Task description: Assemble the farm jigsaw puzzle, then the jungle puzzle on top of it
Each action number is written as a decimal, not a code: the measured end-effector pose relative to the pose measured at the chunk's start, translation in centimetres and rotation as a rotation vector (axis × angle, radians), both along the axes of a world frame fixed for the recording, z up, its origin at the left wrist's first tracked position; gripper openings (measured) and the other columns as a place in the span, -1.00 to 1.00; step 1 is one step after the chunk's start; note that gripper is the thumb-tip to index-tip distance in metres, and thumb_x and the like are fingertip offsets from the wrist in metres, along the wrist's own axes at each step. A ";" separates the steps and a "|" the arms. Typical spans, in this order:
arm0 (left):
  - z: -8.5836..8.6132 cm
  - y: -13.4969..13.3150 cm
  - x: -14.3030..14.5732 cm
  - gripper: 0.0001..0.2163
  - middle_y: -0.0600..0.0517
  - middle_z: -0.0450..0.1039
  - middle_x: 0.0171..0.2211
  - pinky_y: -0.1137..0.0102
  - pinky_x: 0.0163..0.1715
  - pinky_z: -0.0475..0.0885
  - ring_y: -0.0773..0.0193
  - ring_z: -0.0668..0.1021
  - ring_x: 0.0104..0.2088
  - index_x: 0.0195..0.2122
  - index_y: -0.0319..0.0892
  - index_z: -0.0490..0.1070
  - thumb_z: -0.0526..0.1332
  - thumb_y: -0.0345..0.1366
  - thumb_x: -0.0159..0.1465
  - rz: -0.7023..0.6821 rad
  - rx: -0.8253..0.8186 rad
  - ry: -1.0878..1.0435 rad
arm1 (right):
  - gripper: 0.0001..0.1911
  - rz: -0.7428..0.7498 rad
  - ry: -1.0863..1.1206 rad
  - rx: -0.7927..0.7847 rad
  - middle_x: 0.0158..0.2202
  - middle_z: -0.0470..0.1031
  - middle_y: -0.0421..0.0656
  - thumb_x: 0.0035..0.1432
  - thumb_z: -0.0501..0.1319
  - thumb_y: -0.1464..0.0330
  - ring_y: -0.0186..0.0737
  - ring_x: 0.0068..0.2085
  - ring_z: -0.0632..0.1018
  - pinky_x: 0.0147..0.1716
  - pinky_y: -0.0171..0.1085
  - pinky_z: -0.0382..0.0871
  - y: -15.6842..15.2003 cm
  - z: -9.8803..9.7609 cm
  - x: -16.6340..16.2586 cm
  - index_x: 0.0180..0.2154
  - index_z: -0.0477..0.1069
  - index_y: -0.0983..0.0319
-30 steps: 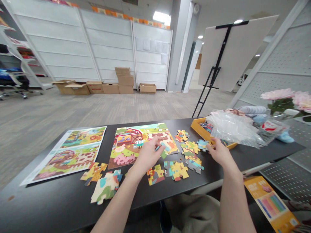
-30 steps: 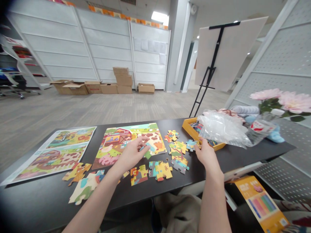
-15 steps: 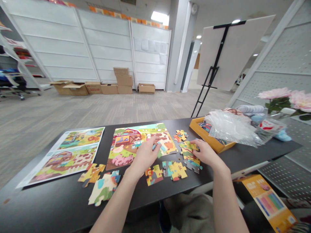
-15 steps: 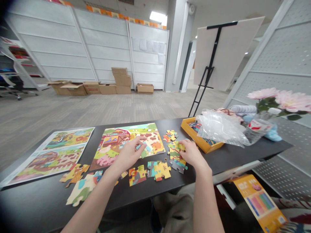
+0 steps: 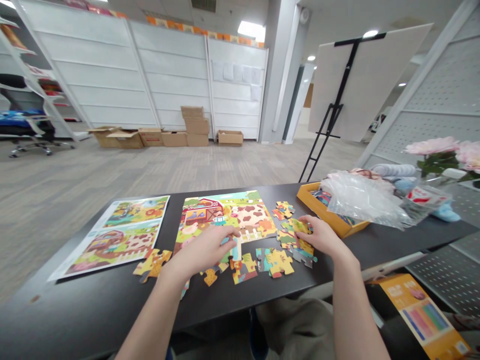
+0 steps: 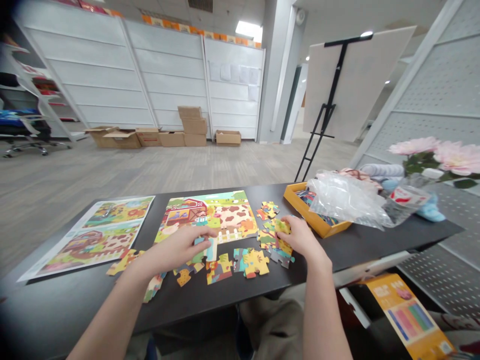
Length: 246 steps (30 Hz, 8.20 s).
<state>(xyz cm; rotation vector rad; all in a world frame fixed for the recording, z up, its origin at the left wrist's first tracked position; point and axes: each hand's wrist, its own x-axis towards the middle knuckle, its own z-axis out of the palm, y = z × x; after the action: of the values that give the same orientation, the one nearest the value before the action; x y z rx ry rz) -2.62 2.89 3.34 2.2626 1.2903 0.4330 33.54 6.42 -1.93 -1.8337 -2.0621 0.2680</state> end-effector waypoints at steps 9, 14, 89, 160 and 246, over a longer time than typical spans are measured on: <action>-0.7 -1.8 0.2 -0.75 -0.02 0.61 -0.06 0.29 -0.05 0.42 0.09 0.59 -0.05 -0.05 -0.12 0.53 0.14 -0.26 0.31 -0.105 -0.152 0.005 | -0.55 -0.069 0.142 0.139 -0.09 0.58 -0.06 0.02 0.34 0.19 -0.09 -0.23 0.57 -0.17 -0.16 0.46 0.3 -0.1 0.4 -0.04 0.46 0.19; -0.9 -2.3 0.4 -0.73 -0.04 0.60 -0.05 0.27 -0.03 0.43 0.09 0.59 -0.05 -0.02 -0.12 0.53 0.14 -0.26 0.33 -0.077 -0.132 0.019 | -0.56 -0.143 0.057 0.273 -0.03 0.53 0.02 0.04 0.32 0.25 -0.07 -0.23 0.56 -0.15 -0.12 0.44 1.2 -0.7 0.3 -0.03 0.48 0.24; -2.6 -0.6 -2.2 -0.51 -0.14 0.36 0.23 0.09 0.21 0.39 0.03 0.41 0.25 0.28 -0.10 0.18 0.19 -0.35 0.32 0.198 0.394 -0.046 | -0.77 -0.086 0.507 -0.077 -0.59 0.52 -0.20 0.02 0.34 0.24 -0.33 -0.61 0.39 -0.64 -0.37 0.15 11.5 2.8 -10.1 -0.33 0.45 0.25; -1.1 -1.2 -5.1 -0.69 -0.08 0.50 0.10 0.13 0.05 0.52 0.06 0.55 0.10 0.15 -0.12 0.35 0.13 -0.30 0.40 0.255 0.382 0.016 | -0.61 0.145 -0.148 0.090 -0.25 0.58 -0.04 0.17 0.27 0.08 -0.10 -0.22 0.56 -0.20 -0.25 0.38 13.1 -1.3 -11.6 -0.17 0.60 0.24; -1.1 -4.7 -3.8 -0.80 -0.05 0.55 -0.11 0.33 -0.18 0.43 0.09 0.58 -0.10 -0.12 -0.12 0.47 0.23 -0.20 0.27 0.096 0.006 0.074 | -0.65 0.283 0.321 -0.096 -0.31 0.61 -0.09 0.19 0.22 0.08 -0.20 -0.37 0.54 -0.37 -0.25 0.42 -0.2 3.1 -12.0 -0.24 0.54 0.23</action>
<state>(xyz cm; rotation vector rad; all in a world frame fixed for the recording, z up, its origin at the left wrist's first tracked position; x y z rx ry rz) -6.40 -1.79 2.27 2.2474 1.4406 0.3904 21.52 6.26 1.20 -1.4303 -2.0978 0.6990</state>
